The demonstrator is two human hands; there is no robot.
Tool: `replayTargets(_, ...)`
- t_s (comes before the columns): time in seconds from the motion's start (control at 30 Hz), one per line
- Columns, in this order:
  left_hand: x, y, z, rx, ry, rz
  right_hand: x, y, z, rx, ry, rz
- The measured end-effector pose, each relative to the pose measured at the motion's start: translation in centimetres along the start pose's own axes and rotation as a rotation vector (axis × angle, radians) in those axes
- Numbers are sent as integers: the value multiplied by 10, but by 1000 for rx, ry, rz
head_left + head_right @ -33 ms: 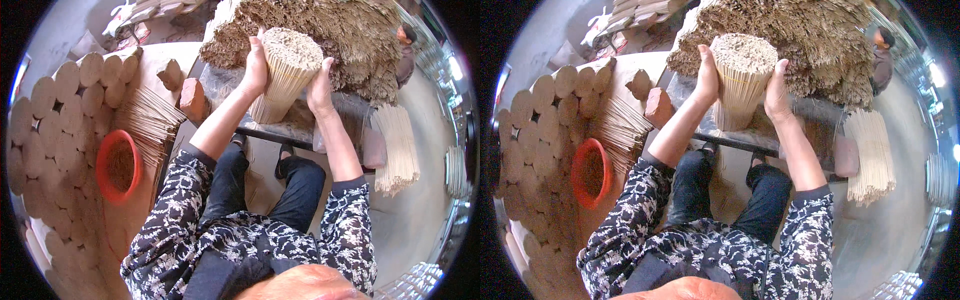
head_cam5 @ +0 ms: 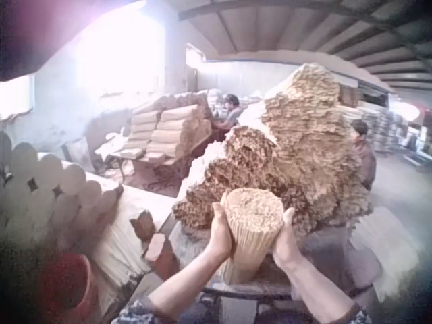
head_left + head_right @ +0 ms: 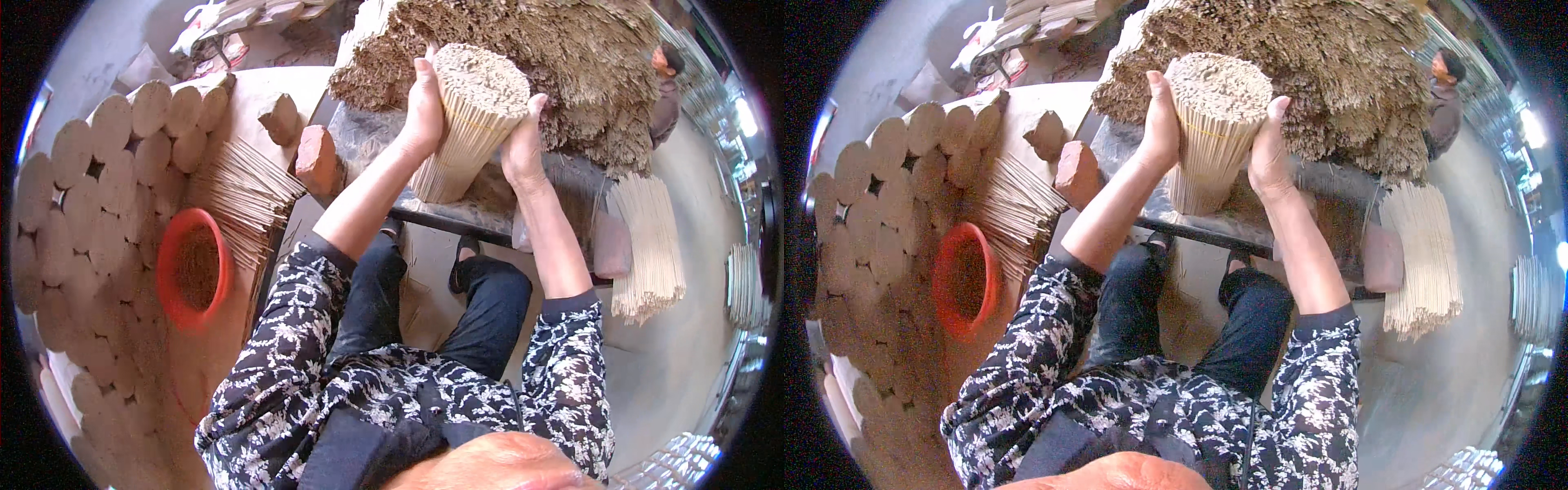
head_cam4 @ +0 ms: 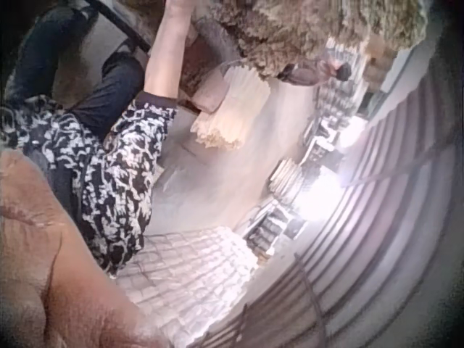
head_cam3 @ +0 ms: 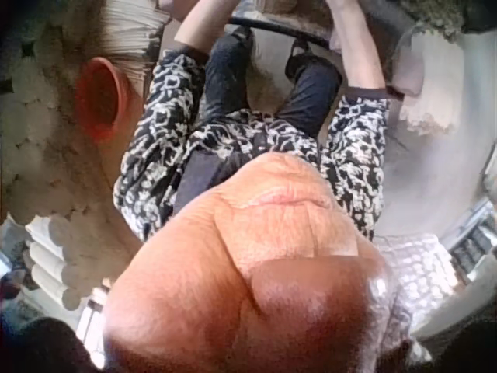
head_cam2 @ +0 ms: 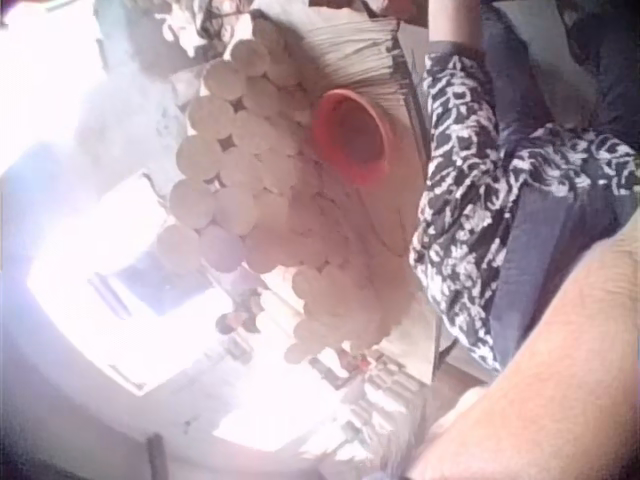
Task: Bundling a set of bamboo or wooden sticks together and securing them with a rubber band on a workbench.
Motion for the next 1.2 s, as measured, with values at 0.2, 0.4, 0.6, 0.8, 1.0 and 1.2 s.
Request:
replayTargets(0.2,-1,-5,0,-49,110,88,25,-19,-4,-517,-595,-188)
replayTargets(0.4,39,-62,-50,-30,167,67,-19,-31,-132,-725,-659,-289)
replayTargets(0.6,82,-87,-78,-46,367,-126,-47,-60,-270,-707,-665,-180)
replayTargets(0.8,94,-93,-135,-71,384,-94,-44,-47,-170,-655,-565,-357)
replayTargets(1.0,57,-77,-60,29,233,9,-34,-67,-142,-705,-535,-389)
replayTargets(1.2,112,-120,-131,125,614,-317,-53,-63,-192,-760,-548,-327)
Point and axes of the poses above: each hand's wrist, its own y-axis towards the middle knuckle, its own z-axis out of the palm, x = y × z, the point moved 8 cm from there along y, towards the middle knuckle, and after that the axes turned 12 degrees about z, right-handed, at the moved point
